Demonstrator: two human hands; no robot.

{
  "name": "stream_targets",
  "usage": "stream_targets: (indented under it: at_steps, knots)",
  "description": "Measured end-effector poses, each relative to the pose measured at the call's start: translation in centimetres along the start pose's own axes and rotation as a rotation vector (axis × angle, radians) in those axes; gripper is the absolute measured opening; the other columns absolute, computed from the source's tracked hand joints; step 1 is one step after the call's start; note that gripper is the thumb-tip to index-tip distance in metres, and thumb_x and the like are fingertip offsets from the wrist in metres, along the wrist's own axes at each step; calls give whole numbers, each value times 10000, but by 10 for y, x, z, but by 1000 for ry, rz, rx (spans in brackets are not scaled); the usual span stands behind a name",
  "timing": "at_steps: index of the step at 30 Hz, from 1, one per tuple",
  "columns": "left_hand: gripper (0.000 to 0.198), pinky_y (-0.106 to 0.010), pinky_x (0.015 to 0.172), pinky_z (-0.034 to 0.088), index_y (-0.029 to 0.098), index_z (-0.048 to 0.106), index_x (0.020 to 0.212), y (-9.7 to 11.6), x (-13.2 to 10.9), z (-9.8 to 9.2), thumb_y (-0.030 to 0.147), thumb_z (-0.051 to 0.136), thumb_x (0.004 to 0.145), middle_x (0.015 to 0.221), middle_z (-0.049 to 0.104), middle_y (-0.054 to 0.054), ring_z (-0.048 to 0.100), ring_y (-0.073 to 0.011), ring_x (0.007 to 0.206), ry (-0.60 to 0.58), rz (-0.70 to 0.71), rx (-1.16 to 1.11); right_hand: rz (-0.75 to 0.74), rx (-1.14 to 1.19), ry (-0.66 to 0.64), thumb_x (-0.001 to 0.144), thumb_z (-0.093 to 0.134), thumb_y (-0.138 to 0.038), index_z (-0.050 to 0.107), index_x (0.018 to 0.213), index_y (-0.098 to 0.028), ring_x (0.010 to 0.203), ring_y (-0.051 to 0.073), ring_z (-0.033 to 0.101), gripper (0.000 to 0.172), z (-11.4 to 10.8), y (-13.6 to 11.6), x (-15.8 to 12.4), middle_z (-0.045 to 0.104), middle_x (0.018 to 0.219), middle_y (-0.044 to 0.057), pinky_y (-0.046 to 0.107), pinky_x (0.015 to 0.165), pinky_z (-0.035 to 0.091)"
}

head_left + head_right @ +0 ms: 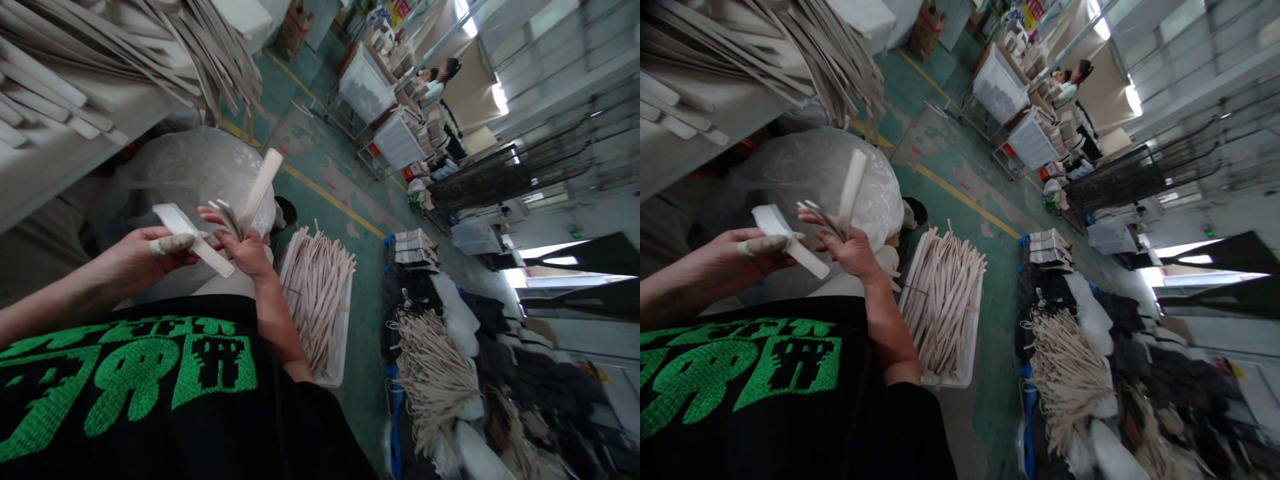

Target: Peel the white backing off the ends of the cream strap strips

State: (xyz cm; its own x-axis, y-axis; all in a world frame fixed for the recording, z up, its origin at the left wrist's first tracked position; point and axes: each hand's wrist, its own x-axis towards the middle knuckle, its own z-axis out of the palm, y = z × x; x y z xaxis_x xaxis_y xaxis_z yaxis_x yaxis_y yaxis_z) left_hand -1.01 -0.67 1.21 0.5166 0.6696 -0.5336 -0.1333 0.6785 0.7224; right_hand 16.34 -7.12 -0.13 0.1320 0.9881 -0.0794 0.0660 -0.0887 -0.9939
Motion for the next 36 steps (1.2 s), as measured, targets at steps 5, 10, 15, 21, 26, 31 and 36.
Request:
stream_targets:
  at_steps: [5, 10, 15, 21, 26, 31, 36]
  knots:
    - [396, -273, 663, 607, 147, 817, 750, -9, -7, 4, 346, 985, 452, 839, 773, -115, 695, -214, 745, -169, -112, 31, -98, 123, -147, 889, 686, -207, 751, 1077, -237, 1209, 163, 644, 201, 16, 3, 13, 704, 1295, 2, 247, 945, 575]
    - [455, -288, 610, 590, 146, 802, 717, -24, 10, -14, 527, 949, 516, 747, 757, -166, 686, -221, 626, -350, -234, 77, -71, 161, -6, 823, 740, -309, 735, 901, -194, 817, 110, 688, 139, 10, 13, 14, 762, 926, -8, 213, 740, 572]
    - [560, -333, 667, 612, 122, 767, 919, -50, 50, -35, 643, 781, 716, 1033, 762, -248, 753, -280, 809, -170, -537, -122, 12, 275, 184, 810, 713, -552, 645, 791, -174, 404, 35, 378, 385, -12, -3, -23, 735, 773, 24, 197, 411, 394]
    - [339, -238, 662, 557, 161, 631, 698, -57, 97, -52, 315, 519, 978, 667, 725, -50, 704, -135, 623, 274, -364, -235, 64, 402, 295, 677, 818, -606, 535, 732, -208, 296, 8, 199, 492, -55, -27, -87, 608, 516, -66, 169, 314, 280]
    - [253, -191, 727, 531, 183, 610, 813, -30, 111, -50, 148, 434, 992, 663, 718, 36, 684, -64, 632, 336, -123, -292, 172, 428, 282, 689, 836, -576, 552, 742, -194, 278, 8, 250, 478, -63, -8, -95, 641, 511, -49, 146, 314, 287]
    - [160, -279, 688, 593, 183, 648, 1001, -19, 82, -27, 101, 621, 866, 895, 783, -49, 725, -165, 720, 125, 15, -216, 321, 431, 191, 664, 840, -561, 598, 800, -173, 326, 45, 405, 477, -19, 30, -47, 708, 586, 0, 162, 333, 342]
    - [184, -247, 621, 601, 175, 684, 1001, -15, 55, -7, 117, 616, 840, 810, 742, -18, 687, -159, 664, -11, 123, -121, 356, 370, 170, 679, 822, -531, 627, 763, -157, 388, 66, 483, 430, 17, 48, -9, 699, 590, 6, 166, 358, 366]
